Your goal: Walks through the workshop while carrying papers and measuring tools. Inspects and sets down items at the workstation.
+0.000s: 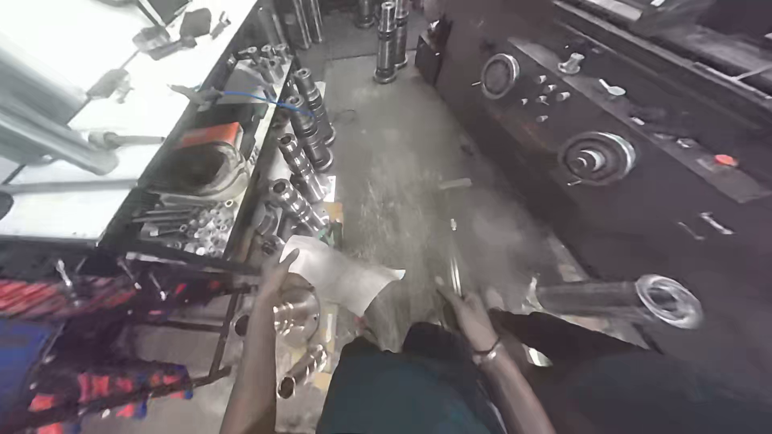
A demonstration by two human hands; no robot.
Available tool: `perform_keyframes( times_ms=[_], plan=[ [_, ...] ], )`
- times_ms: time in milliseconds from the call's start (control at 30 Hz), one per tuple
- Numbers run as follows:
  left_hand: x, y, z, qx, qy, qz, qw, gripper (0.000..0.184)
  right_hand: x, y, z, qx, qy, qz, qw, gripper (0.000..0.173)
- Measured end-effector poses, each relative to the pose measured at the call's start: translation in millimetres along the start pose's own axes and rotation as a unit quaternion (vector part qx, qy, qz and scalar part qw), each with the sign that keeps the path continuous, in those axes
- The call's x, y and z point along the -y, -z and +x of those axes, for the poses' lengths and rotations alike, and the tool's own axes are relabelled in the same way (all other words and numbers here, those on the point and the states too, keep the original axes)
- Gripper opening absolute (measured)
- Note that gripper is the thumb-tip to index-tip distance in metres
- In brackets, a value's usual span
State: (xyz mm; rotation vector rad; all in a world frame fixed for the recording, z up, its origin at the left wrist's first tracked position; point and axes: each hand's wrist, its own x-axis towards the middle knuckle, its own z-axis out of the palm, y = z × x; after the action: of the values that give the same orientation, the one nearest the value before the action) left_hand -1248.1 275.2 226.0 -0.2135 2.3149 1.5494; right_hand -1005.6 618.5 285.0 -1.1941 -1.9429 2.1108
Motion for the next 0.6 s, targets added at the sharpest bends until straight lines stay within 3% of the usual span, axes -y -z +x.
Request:
perform_keyframes(
  times_ms=[67,200,367,533,600],
  plan=[
    [-12,-15,57,-0.015,0.086,-0.033,0.996,0.047,31,-9,41,-0.02,0.004,0.023,1.0,0.029],
    [17,-64,145,0.003,0.192,-0.04,0.981,0.05,66,-5,144,-0.066,0.037,-0.005,0.997,0.034],
    [25,-110,220,-0.035,0.293,-0.221,0.929,0.048,106,25,308,-0.092,0.09,-0.216,0.968,0.04],
    [-20,-138,314,-0.062,0.303,-0.276,0.91,0.043,209,32,463,-0.063,0.141,-0.29,0.945,0.04],
    [-61,-150,349,-0.087,0.316,-0.258,0.909,0.048,257,22,513,-0.047,0.189,-0.273,0.942,0.036]
  ],
)
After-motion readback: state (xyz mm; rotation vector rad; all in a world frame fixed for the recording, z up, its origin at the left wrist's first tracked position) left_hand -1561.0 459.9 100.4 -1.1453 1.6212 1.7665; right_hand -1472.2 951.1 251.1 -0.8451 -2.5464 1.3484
